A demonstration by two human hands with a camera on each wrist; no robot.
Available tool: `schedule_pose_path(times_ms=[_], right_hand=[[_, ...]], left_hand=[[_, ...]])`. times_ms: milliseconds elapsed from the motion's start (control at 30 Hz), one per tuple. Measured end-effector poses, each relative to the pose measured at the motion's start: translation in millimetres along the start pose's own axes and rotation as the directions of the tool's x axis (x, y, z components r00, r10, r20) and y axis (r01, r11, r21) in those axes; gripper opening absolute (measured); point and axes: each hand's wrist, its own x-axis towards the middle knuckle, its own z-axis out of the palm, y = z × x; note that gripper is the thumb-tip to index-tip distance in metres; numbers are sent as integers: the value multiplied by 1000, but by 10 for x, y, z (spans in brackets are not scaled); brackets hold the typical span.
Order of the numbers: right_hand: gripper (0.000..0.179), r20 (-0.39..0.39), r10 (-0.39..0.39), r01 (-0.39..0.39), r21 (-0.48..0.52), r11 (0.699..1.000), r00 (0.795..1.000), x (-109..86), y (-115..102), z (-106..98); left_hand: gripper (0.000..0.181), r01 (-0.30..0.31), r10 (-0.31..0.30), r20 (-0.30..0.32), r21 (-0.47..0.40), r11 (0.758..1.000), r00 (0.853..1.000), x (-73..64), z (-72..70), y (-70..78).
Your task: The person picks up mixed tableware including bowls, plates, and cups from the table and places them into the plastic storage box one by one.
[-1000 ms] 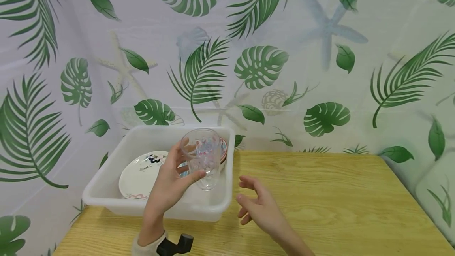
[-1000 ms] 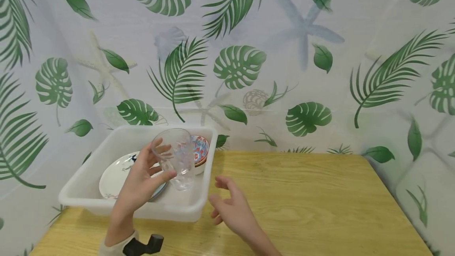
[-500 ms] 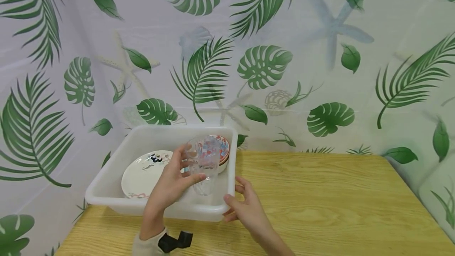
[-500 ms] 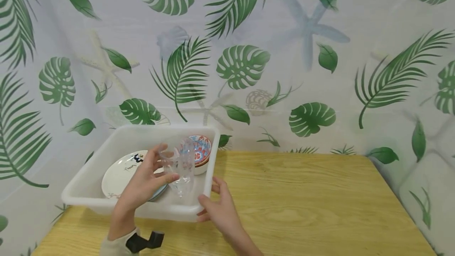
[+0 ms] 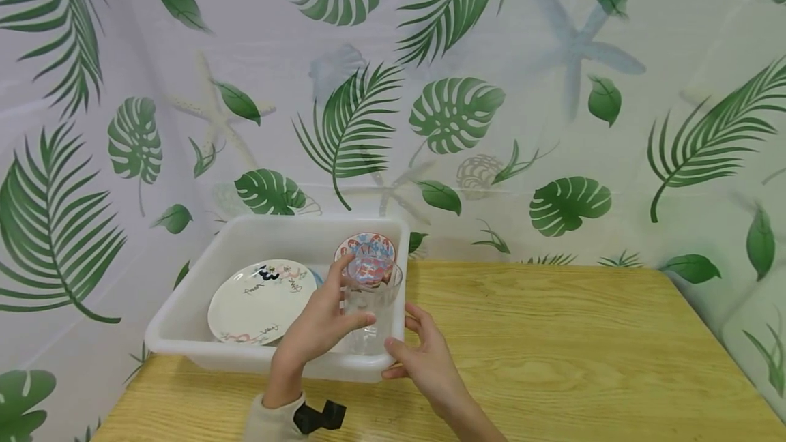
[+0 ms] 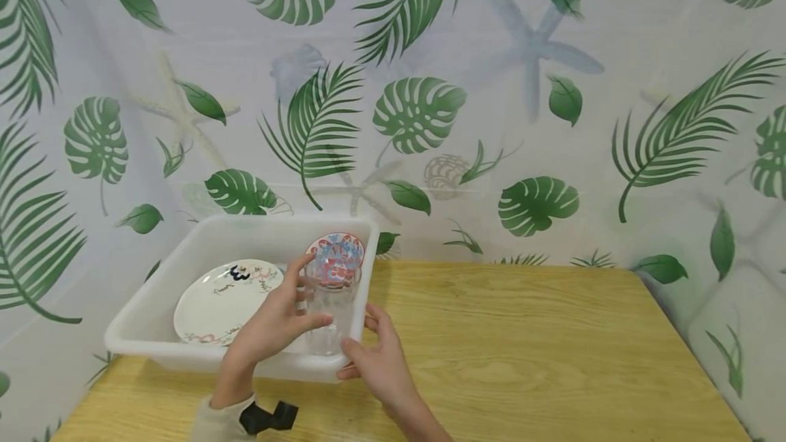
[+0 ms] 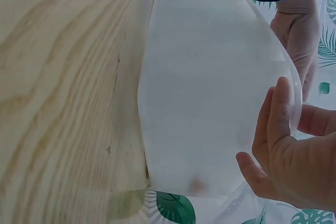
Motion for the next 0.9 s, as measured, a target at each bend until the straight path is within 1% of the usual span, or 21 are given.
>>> schedule_pose_path(times_ms=[133, 267, 433, 567, 633, 767, 900], right_hand=[[69, 2, -4, 4, -1, 1000, 1000, 4, 7, -4], [68, 0, -2, 2, -4, 1000, 1000, 8, 9, -7], [68, 2, -4, 4, -3, 1000, 1000, 13, 12, -15], [68, 7, -1, 1, -3, 1000, 1000, 19, 26, -25], [68, 9, 0, 0, -4, 1000, 1000, 22, 32, -30], [66, 10, 3, -3, -2, 1000, 1000, 27, 30, -36], [65, 13, -5, 5, 10, 1000, 1000, 26, 23, -35]], left_hand=[[99, 14, -13, -11, 30, 999, 1000, 15, 34, -31], [98, 12, -10, -29, 66, 998, 1000, 38, 63, -72], [100, -8, 12, -48, 80, 997, 999, 74, 114, -121], [105, -23, 27, -43, 88, 996, 999, 93, 145, -152], [107, -16, 20, -36, 107, 994, 999, 94, 152, -157], [106, 12, -8, -24, 169, 985, 1000, 84, 155, -157], [102, 36, -33, -19, 178, 983, 999, 84, 157, -170]])
